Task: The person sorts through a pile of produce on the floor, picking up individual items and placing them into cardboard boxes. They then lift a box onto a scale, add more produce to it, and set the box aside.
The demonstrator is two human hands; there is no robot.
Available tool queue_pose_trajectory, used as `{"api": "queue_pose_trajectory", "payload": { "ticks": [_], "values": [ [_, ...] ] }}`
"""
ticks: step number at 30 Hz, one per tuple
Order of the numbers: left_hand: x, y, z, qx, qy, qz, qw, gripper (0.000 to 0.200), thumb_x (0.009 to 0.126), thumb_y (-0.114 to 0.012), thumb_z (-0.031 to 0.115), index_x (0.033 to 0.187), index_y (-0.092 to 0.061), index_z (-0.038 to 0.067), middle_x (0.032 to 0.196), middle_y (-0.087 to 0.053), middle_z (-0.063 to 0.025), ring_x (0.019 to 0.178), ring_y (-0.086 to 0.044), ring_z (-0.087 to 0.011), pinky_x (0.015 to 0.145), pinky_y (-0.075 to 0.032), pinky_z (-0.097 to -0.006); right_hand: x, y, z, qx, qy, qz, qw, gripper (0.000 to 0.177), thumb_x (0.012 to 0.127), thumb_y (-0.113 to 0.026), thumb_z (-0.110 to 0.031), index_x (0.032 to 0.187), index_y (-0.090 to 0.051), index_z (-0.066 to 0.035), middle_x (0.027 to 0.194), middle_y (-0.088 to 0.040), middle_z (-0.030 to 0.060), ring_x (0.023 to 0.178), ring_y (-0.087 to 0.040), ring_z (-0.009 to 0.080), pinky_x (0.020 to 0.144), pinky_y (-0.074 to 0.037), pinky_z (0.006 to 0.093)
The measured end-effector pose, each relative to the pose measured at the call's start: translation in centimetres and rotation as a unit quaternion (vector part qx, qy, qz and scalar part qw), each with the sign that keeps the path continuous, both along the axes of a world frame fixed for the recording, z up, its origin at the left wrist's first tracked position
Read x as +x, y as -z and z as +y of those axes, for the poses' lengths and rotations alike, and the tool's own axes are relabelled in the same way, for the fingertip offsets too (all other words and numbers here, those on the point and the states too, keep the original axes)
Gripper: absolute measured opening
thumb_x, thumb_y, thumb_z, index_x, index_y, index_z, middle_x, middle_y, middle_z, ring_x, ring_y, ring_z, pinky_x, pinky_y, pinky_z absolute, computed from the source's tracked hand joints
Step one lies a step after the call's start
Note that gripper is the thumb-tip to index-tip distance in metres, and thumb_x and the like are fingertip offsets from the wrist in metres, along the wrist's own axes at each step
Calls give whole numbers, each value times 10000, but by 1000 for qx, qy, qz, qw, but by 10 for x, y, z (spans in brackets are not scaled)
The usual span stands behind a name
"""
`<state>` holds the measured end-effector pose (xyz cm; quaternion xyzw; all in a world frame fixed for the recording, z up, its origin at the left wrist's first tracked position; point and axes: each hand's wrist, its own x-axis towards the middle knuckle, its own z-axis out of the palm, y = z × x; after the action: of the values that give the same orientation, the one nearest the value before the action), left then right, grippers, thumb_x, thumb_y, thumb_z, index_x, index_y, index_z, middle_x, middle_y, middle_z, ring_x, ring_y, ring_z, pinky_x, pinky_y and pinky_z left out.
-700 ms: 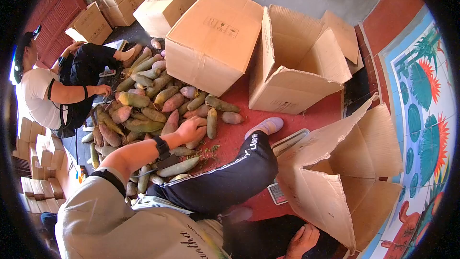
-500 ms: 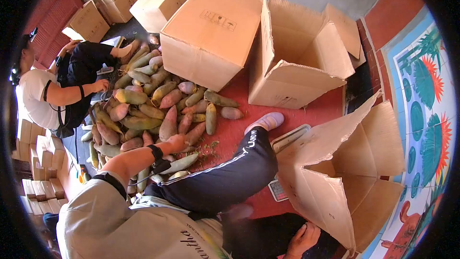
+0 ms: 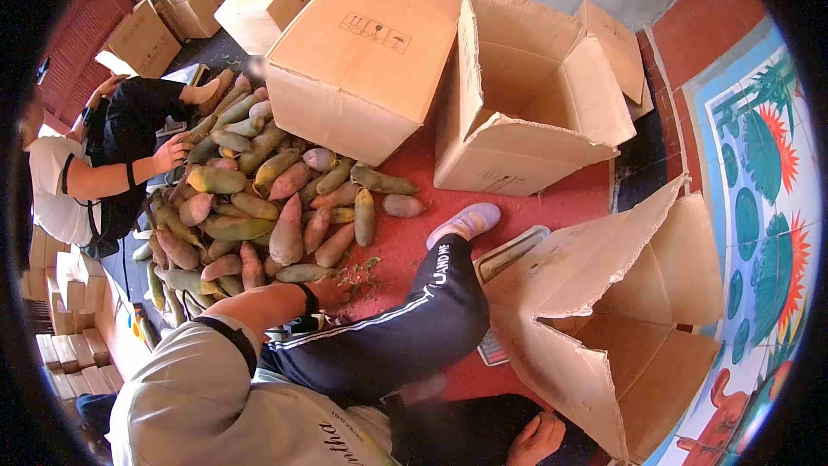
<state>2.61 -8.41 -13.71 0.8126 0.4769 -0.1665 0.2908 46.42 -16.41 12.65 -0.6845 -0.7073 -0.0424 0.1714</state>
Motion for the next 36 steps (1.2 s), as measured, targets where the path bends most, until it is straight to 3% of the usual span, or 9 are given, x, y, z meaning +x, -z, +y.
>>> {"api": "queue_pose_trajectory", "payload": {
  "ticks": [5, 7, 13, 16, 21, 28, 31, 33, 36],
  "values": [
    [5, 7, 4, -65, -67, 57, 994, 321, 794, -561, 238, 1048, -616, 49, 1179, -512, -144, 1068, -526, -306, 849, -461, -413, -3, -3, 2, -9, 4, -19, 1000, 140, 868, -461, -87, 863, -542, 26, 850, -539, 206, 799, -518, 384, 718, -421, 444],
    [7, -22, 15, -47, 84, 113, 989, 361, 745, -619, 316, 1010, -641, 71, 1056, -590, -132, 972, -589, -285, 792, -483, -404, -1, 0, 4, 5, -8, -29, 1000, 145, 871, -458, -90, 870, -545, 27, 856, -541, 208, 802, -519, 384, 720, -420, 447],
    [-5, -41, 17, -138, 69, 135, 979, 355, 747, -583, 396, 967, -669, 131, 811, -670, -66, 798, -659, -239, 672, -509, -402, -1, 0, 2, 14, -3, -8, 1000, 149, 874, -459, -86, 888, -552, 30, 880, -548, 211, 823, -521, 388, 733, -422, 447],
    [-5, -58, 20, -195, 45, 165, 966, 354, 766, -545, 410, 955, -677, 141, 868, -678, -54, 835, -657, -229, 667, -512, -383, 1, 3, 0, 3, -2, 10, 1000, 149, 876, -458, -78, 897, -550, 36, 898, -546, 215, 839, -521, 395, 745, -425, 440],
    [-24, -26, 5, -162, 121, 189, 961, 226, 746, -628, 277, 894, -701, 122, 856, -681, -59, 819, -659, -225, 647, -511, -369, -11, -10, 12, 63, -40, -39, 996, 225, 911, -496, -173, 888, -593, 28, 809, -594, 194, 717, -565, 361, 662, -462, 431],
    [-44, -84, 20, -57, 82, 107, 989, 150, 745, -614, 155, 824, -698, 60, 846, -674, -105, 814, -657, -277, 644, -519, -385, -11, -8, 14, 96, -55, -38, 993, 234, 909, -486, -150, 807, -585, 36, 740, -570, 199, 668, -542, 376, 625, -449, 436],
    [-42, -107, 39, -53, -11, 88, 995, 247, 751, -593, 191, 919, -651, 19, 789, -659, -161, 788, -653, -294, 644, -518, -394, -8, -6, 12, 94, -52, -42, 993, 227, 904, -492, -143, 807, -587, 40, 737, -572, 202, 669, -545, 378, 629, -451, 437],
    [-35, -136, 46, 59, -199, -11, 978, 434, 743, -629, 242, 1097, -556, 1, 842, -645, -208, 795, -647, -309, 649, -517, -393, -8, -5, 12, 101, -52, -48, 992, 224, 902, -493, -140, 810, -587, 42, 736, -572, 203, 669, -545, 379, 631, -452, 438],
    [-35, -149, 64, 69, -92, 52, 992, 482, 782, -617, 264, 1175, -451, 39, 914, -625, -197, 863, -629, -327, 704, -510, -405, -8, -6, 10, 105, -51, -50, 992, 216, 896, -501, -139, 814, -591, 38, 740, -575, 200, 670, -545, 379, 636, -452, 437]
  ]
}}
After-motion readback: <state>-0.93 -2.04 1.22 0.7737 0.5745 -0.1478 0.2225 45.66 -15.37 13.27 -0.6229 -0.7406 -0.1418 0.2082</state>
